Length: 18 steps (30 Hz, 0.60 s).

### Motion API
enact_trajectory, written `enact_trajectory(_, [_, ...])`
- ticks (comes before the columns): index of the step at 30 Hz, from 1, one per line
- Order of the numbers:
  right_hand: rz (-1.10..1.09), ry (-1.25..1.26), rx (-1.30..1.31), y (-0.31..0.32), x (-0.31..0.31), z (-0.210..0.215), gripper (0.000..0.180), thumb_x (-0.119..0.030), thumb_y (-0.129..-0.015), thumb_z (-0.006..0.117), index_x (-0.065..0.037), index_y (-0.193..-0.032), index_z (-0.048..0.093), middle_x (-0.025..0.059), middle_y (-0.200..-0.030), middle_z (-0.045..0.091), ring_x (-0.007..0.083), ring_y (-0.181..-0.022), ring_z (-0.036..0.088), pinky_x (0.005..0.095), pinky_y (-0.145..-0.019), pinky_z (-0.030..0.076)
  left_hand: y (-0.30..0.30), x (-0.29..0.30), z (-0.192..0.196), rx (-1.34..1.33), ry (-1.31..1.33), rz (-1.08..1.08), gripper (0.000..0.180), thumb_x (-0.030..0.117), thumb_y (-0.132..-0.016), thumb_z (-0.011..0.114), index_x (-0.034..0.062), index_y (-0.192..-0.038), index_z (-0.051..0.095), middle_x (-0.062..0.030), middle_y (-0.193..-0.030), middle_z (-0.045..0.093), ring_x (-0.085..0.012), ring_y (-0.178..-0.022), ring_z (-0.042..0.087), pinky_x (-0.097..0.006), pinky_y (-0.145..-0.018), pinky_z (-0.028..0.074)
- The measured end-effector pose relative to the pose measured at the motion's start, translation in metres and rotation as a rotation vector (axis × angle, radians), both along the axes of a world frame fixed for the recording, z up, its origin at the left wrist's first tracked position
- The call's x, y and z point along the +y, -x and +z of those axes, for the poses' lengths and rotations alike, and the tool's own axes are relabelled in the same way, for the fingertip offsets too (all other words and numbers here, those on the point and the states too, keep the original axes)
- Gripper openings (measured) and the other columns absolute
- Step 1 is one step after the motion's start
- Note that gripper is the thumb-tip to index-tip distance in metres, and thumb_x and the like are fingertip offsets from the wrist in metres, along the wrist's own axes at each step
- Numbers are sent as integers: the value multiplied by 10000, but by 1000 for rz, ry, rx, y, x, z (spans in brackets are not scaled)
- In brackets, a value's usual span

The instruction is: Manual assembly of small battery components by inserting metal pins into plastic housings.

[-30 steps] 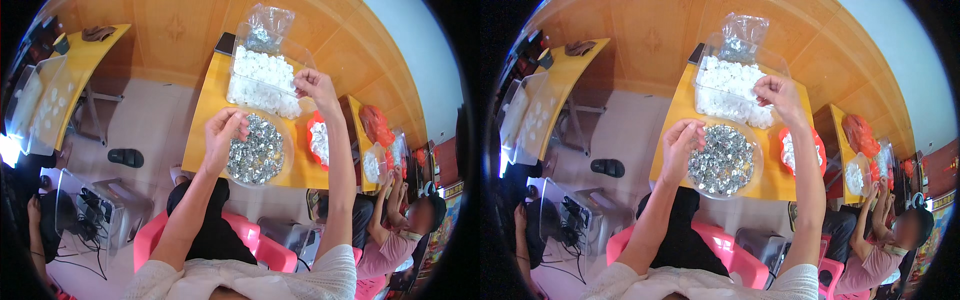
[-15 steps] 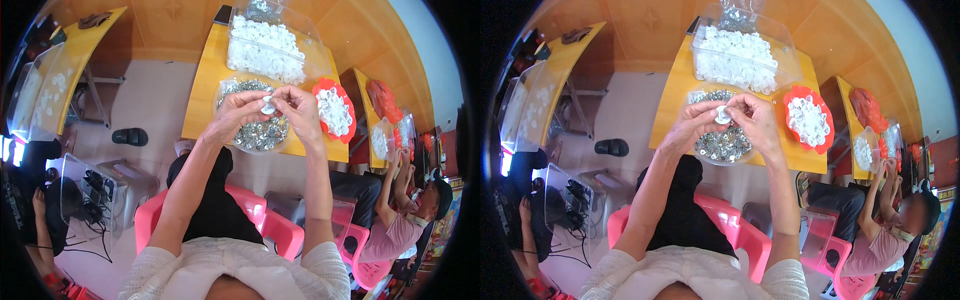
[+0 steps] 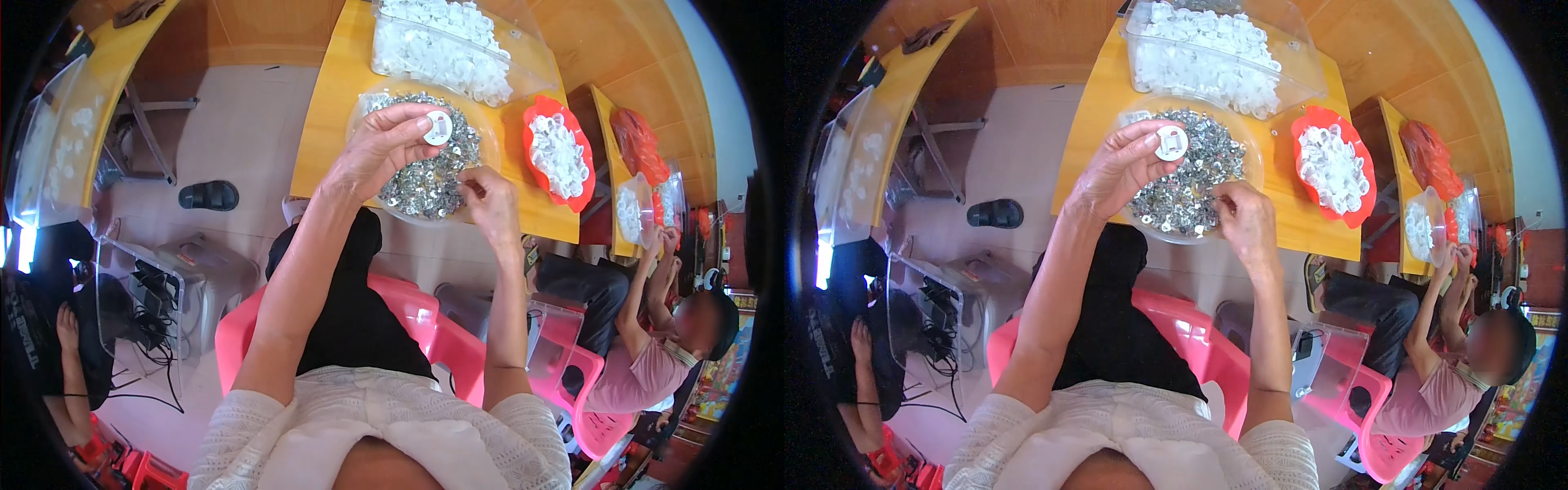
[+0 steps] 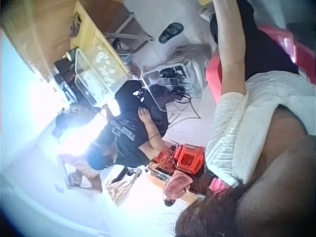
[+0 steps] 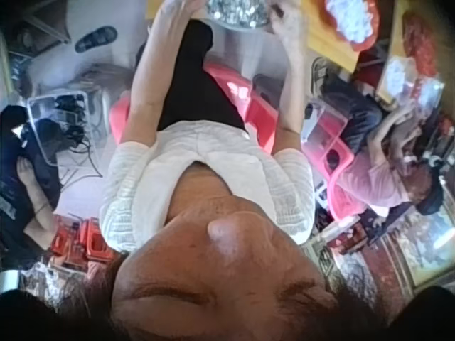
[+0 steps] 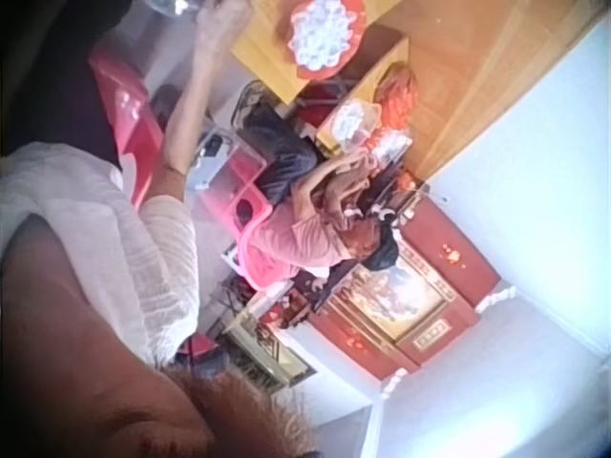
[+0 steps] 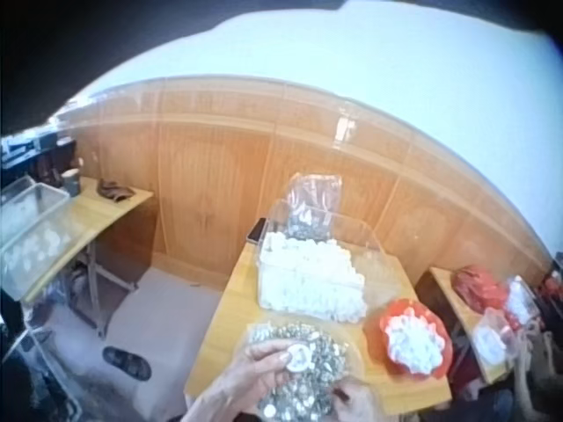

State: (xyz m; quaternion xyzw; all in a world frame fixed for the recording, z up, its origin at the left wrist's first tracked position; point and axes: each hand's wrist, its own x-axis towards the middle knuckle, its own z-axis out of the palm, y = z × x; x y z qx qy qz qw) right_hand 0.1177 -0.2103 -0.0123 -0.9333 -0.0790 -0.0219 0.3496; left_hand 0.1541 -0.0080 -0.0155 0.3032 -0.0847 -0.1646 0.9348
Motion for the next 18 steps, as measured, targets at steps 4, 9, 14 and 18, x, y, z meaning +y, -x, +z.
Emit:
enact_trajectory(4, [56, 15, -13, 2, 15, -6, 185, 24, -676, 624, -4, -859, 635, 143, -795, 603, 286, -723, 611, 359, -668, 472, -1, -2, 0, 20, 19, -11, 209, 96, -844, 587, 16, -1036, 614, -85, -962, 632, -155, -809, 619, -270, -719, 538])
enact_trajectory(9, [120, 104, -70, 0, 17, -12, 180, 41, -664, 619, 1, -839, 626, 147, -779, 595, 292, -745, 604, 370, -675, 470, 1, -1, 0, 42, 20, -37, 200, 81, -871, 541, -23, -1030, 600, -93, -929, 631, -152, -804, 617, -259, -689, 533])
enact_trajectory(14, [102, 24, -39, 1, 18, -12, 141, 63, -655, 617, 18, -786, 589, 146, -747, 579, 288, -702, 591, 359, -636, 464, 3, 0, -3, 36, 22, -51, 237, 92, -873, 544, -30, -1073, 572, -88, -950, 620, -141, -813, 608, -251, -690, 529])
enact_trajectory(18, [24, -241, 35, 2, 18, -15, 120, 76, -698, 621, 19, -799, 590, 82, -728, 582, 183, -667, 592, 280, -600, 469, 2, 2, -6, 10, 34, -74, 266, 125, -871, 552, -24, -1091, 558, -105, -1017, 604, -147, -853, 609, -255, -709, 532])
